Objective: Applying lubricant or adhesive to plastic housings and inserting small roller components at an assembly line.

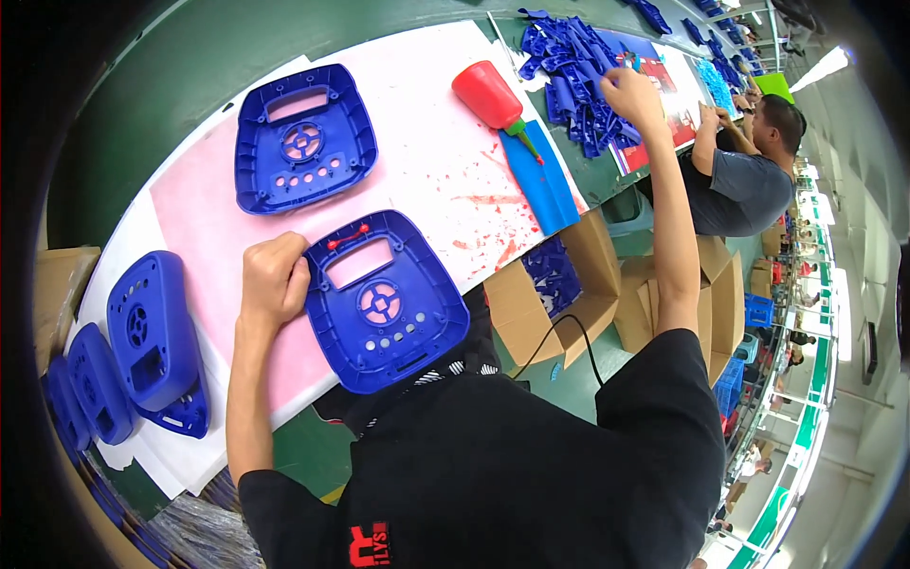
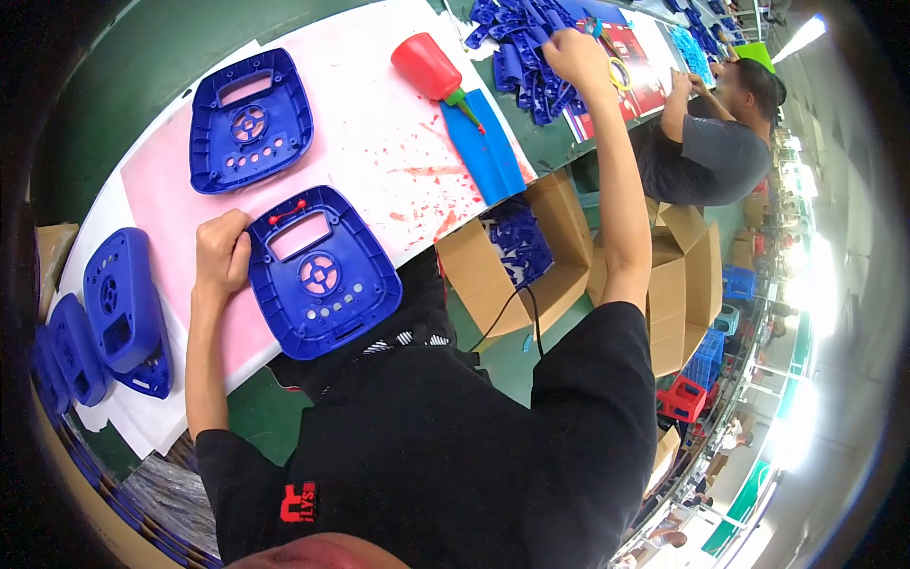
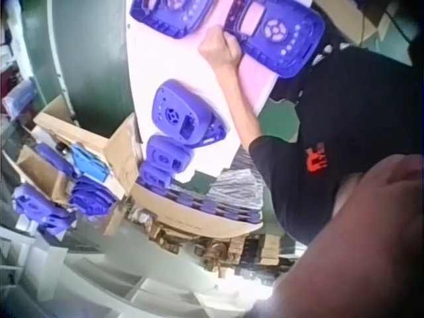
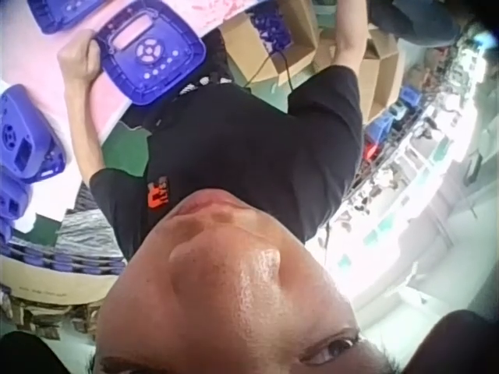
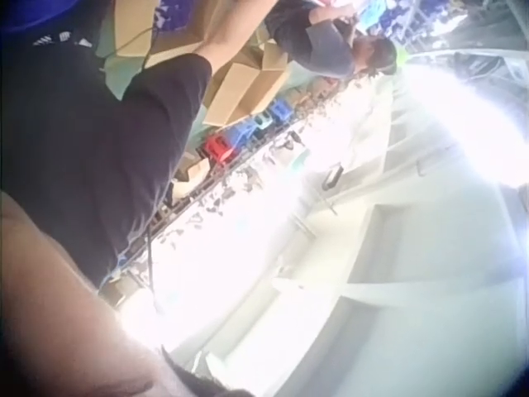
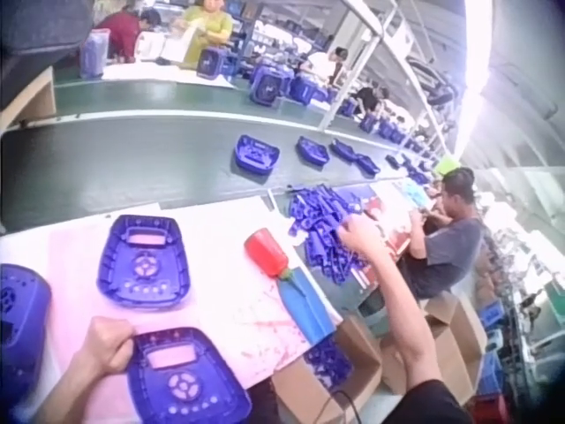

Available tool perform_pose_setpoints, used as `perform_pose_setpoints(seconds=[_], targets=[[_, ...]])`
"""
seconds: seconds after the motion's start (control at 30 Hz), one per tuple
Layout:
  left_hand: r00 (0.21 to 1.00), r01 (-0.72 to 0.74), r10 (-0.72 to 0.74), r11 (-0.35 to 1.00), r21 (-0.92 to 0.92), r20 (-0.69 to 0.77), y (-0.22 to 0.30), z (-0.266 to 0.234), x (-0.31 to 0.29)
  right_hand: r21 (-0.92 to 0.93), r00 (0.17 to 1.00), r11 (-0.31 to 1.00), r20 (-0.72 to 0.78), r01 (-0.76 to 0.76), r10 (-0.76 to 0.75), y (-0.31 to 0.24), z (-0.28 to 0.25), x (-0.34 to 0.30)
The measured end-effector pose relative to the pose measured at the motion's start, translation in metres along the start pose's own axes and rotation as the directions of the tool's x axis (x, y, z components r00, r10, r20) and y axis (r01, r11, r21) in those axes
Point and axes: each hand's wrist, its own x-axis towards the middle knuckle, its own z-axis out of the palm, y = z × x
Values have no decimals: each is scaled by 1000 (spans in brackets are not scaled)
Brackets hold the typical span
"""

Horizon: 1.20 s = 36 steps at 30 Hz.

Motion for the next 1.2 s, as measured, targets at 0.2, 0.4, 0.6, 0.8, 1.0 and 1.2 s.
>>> perform_pose_setpoints(seconds=[0.2,0.4,0.6,0.8,1.0,1.2], targets=[[1000,10,-10,1000,-24,25,2,-2,2,-67,970,977,155,201,-188,112,40,-42],[1000,17,-16,1000,-19,25,-3,0,-3,181,984,975,97,128,-147,124,61,-54],[1000,-21,21,1000,-1,4,-5,1,-3,180,986,984,159,12,-41,130,66,-50],[1000,-18,18,1000,3,0,-5,-1,-2,116,964,967,119,225,-239,140,72,-37],[999,-44,44,999,5,-5,-11,3,-3,147,980,973,-106,180,-165,137,61,-33],[1000,-24,24,1000,17,-10,-13,3,-6,649,804,755,-496,93,328,68,27,-22]])
